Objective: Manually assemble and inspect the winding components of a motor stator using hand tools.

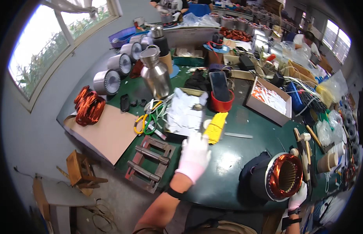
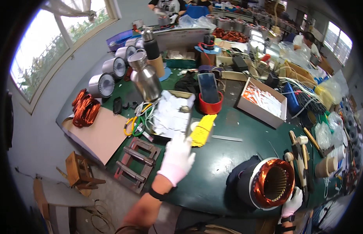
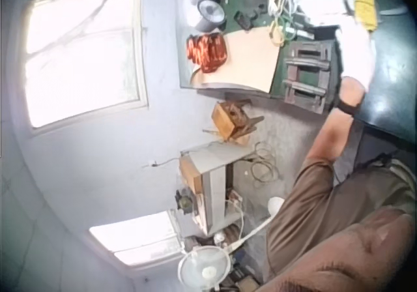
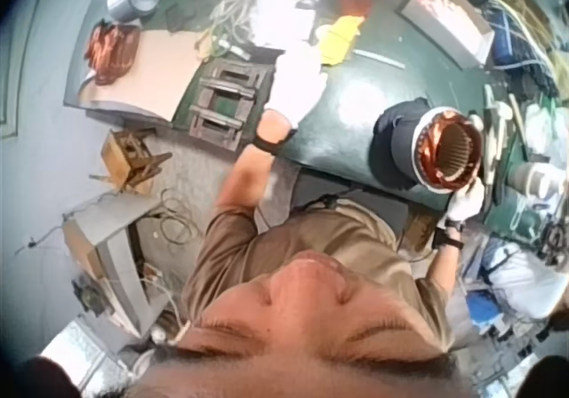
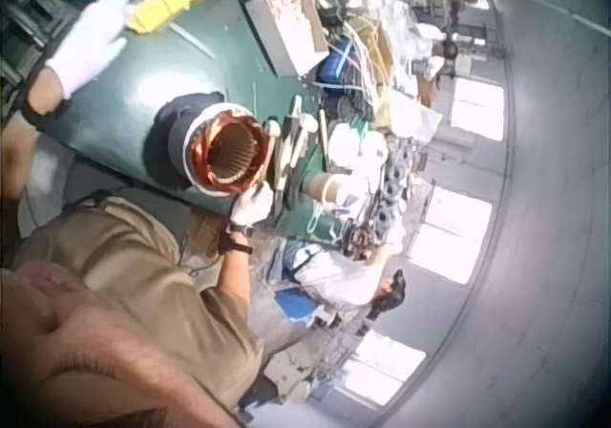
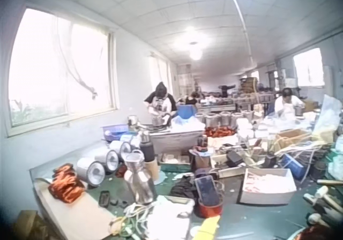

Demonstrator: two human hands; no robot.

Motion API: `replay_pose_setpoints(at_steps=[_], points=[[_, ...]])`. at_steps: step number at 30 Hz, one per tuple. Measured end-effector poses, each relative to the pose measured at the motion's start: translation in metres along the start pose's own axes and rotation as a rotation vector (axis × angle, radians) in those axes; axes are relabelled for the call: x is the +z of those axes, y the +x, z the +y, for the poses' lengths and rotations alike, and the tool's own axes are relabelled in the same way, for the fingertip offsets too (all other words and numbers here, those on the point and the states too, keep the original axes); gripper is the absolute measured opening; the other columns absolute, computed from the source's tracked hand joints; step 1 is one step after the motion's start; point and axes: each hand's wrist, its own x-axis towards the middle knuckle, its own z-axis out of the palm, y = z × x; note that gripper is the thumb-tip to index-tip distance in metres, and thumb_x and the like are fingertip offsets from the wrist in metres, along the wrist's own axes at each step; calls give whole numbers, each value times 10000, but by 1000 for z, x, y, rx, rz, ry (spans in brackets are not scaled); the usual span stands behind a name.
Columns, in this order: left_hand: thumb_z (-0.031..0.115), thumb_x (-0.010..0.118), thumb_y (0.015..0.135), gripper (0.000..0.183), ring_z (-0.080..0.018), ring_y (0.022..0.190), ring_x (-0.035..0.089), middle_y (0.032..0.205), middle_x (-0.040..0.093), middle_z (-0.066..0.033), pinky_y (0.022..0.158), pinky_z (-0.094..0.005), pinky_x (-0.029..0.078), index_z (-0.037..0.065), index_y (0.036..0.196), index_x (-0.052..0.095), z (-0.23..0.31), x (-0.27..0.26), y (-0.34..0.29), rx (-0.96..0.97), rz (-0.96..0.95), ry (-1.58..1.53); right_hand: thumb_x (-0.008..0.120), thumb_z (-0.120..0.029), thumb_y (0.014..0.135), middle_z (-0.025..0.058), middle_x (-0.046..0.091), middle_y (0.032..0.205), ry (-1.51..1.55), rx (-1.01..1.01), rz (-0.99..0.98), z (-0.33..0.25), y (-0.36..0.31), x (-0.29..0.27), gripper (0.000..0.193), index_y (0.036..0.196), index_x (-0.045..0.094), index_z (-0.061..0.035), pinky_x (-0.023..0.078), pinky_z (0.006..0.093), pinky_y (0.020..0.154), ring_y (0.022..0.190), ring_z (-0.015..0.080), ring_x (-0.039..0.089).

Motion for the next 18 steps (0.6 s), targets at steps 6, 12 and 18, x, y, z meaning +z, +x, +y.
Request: replay_pose_setpoints(at_steps=[6,12,18], points=[[213,763,877,433,-349,1211,554,1209,596,-174,1011,-482,458,9,1225,605,17,12,2,-15,-4,-63,728,-219,908,154,637,1029,20,-4,54,1,-3,3,301,1140,634,-52,517,469,844,1005,396,648],[230,766,884,485,-358,1216,554,1226,593,-189,1012,-493,463,-15,1267,596,17,10,-3,-17,48,-74,717,-229,921,154,639,1037,23,1,50,-5,-2,1,290,1138,635,-55,514,471,850,1006,397,644],[274,747,897,518,-396,1232,555,1234,611,-222,1051,-514,456,-59,1270,613,8,6,1,16,23,-142,642,-56,875,167,632,1031,-42,-4,12,-7,-1,-4,264,1138,622,-51,499,509,870,1010,416,630]])
